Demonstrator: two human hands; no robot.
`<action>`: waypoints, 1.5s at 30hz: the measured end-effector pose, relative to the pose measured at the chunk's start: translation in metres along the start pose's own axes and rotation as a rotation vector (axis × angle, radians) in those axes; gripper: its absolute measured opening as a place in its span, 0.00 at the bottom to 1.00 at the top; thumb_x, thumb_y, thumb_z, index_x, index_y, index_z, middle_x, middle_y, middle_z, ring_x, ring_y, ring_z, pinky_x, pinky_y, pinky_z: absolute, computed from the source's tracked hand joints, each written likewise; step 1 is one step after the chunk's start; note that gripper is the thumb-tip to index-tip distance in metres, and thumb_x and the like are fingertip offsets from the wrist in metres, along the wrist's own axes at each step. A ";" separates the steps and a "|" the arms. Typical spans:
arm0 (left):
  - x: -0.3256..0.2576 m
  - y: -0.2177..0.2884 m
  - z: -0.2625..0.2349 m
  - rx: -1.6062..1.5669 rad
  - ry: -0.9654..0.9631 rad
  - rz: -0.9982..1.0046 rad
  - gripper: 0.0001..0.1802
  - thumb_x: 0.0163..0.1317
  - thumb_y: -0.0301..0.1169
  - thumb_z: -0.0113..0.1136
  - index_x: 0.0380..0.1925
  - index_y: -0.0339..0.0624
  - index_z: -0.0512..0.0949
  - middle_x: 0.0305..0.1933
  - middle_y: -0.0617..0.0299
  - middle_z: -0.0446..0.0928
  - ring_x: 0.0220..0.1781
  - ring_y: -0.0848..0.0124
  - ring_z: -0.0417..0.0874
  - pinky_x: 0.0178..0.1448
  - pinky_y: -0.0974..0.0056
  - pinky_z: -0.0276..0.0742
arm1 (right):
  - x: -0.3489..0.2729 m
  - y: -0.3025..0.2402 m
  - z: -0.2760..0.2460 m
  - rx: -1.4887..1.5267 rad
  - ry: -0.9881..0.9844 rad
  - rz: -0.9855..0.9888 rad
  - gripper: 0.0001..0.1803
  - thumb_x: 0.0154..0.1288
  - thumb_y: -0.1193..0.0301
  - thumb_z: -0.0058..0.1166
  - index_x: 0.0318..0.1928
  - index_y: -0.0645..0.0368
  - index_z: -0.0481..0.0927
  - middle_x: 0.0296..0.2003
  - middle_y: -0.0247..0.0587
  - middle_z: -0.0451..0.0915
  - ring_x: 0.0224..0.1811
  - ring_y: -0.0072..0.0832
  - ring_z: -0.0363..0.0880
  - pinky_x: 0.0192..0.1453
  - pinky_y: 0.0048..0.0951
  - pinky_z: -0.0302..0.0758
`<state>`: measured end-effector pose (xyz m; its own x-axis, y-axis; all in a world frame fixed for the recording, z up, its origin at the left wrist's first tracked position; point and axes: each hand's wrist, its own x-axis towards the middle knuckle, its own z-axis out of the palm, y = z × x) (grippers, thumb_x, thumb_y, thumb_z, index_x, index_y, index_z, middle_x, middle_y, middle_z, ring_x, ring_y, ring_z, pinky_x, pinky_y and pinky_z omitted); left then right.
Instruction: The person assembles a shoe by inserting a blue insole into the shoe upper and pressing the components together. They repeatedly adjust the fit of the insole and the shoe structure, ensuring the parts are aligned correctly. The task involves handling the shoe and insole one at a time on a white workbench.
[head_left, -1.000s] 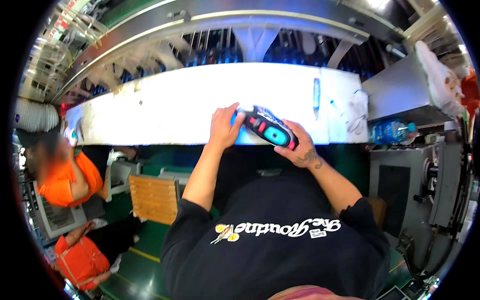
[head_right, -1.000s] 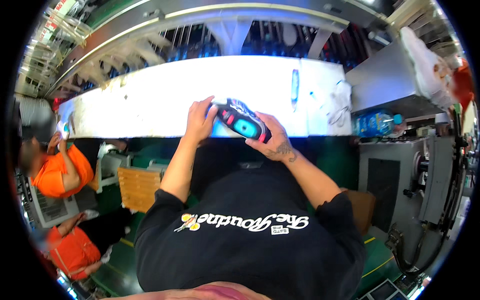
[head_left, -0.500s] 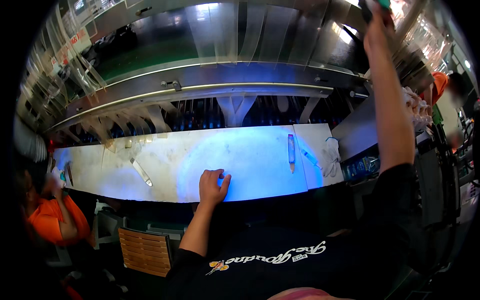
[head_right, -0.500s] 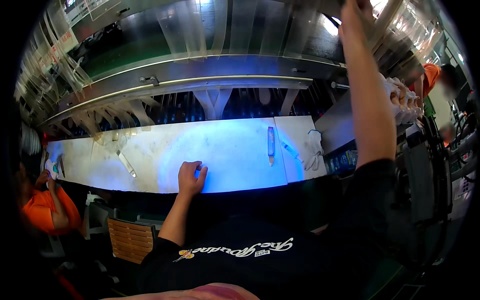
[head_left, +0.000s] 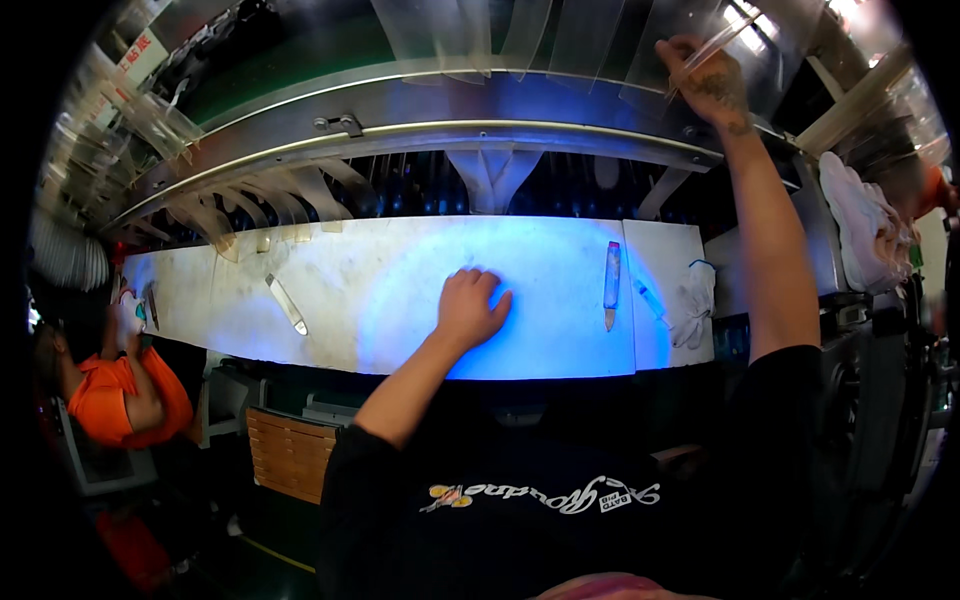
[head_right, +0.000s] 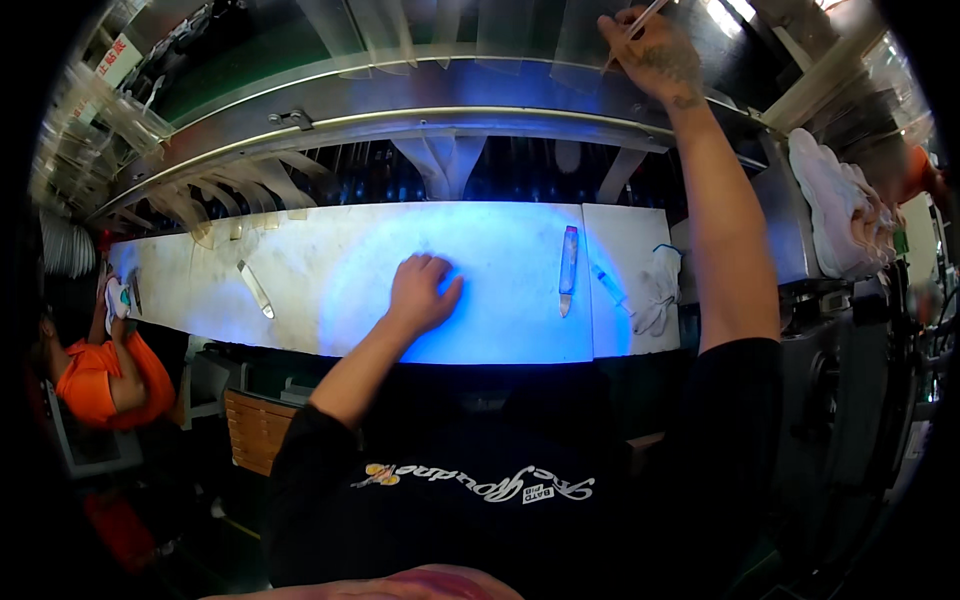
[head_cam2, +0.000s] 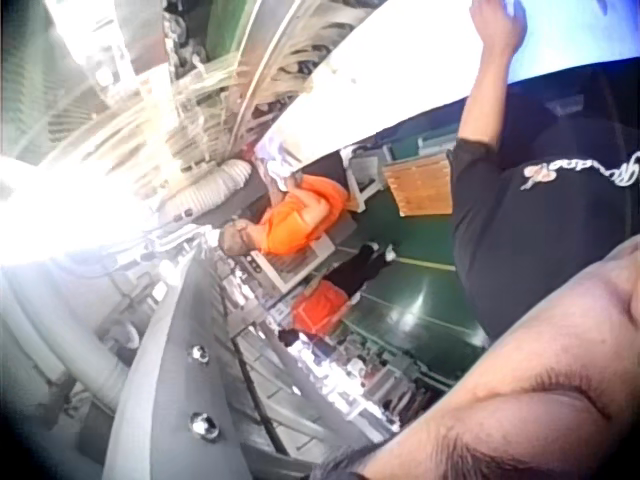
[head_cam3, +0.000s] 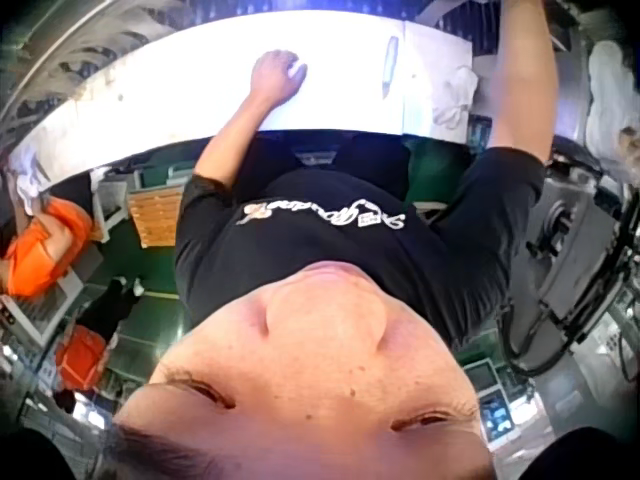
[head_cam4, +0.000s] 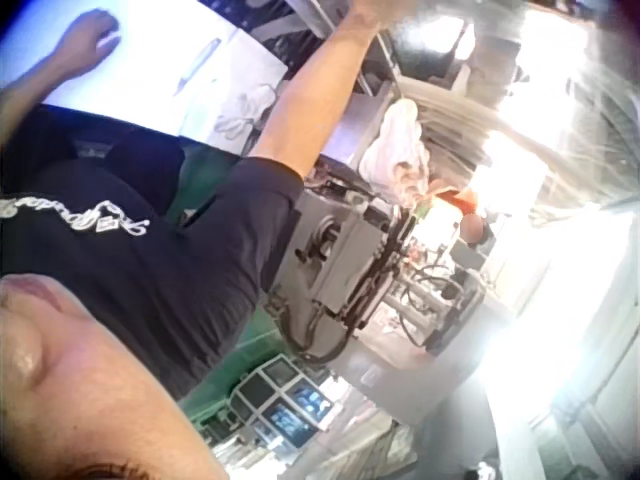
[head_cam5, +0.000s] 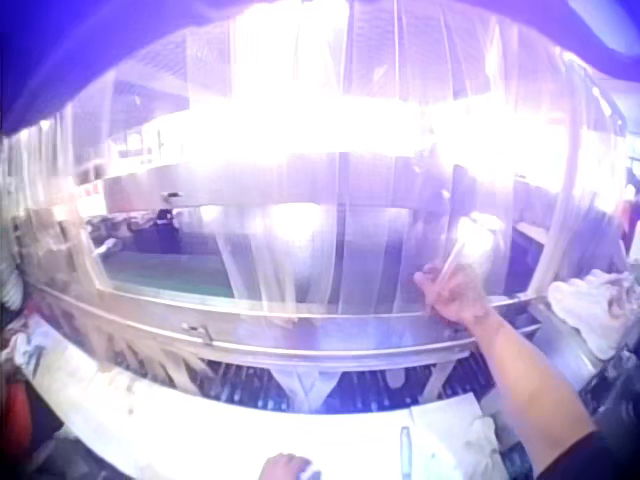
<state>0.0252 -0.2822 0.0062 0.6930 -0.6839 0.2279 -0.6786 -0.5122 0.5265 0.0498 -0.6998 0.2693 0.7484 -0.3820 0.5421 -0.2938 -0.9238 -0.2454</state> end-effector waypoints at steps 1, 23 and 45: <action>0.023 0.011 0.006 0.034 0.023 0.079 0.14 0.65 0.39 0.70 0.42 0.40 0.86 0.41 0.48 0.84 0.51 0.49 0.84 0.57 0.46 0.79 | -0.003 -0.002 0.003 0.013 0.014 -0.013 0.26 0.77 0.43 0.57 0.51 0.52 0.91 0.43 0.43 0.93 0.50 0.43 0.92 0.58 0.40 0.85; 0.295 0.076 0.155 0.196 -0.134 0.100 0.48 0.69 0.62 0.58 0.83 0.51 0.63 0.87 0.50 0.61 0.89 0.48 0.57 0.90 0.45 0.53 | -0.011 -0.001 -0.009 -0.148 0.190 0.005 0.23 0.76 0.48 0.54 0.39 0.53 0.89 0.35 0.46 0.90 0.46 0.47 0.90 0.57 0.44 0.83; 0.047 0.069 0.024 -0.524 0.031 0.194 0.14 0.64 0.27 0.72 0.48 0.52 0.84 0.78 0.40 0.64 0.78 0.36 0.69 0.80 0.43 0.70 | -0.013 0.008 -0.002 -0.095 0.245 -0.087 0.20 0.77 0.53 0.57 0.39 0.57 0.87 0.37 0.54 0.89 0.45 0.54 0.89 0.54 0.50 0.82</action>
<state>0.0053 -0.3620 0.0332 0.5797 -0.7202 0.3812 -0.5882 -0.0460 0.8074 0.0367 -0.7022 0.2624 0.6104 -0.2854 0.7389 -0.2981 -0.9470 -0.1196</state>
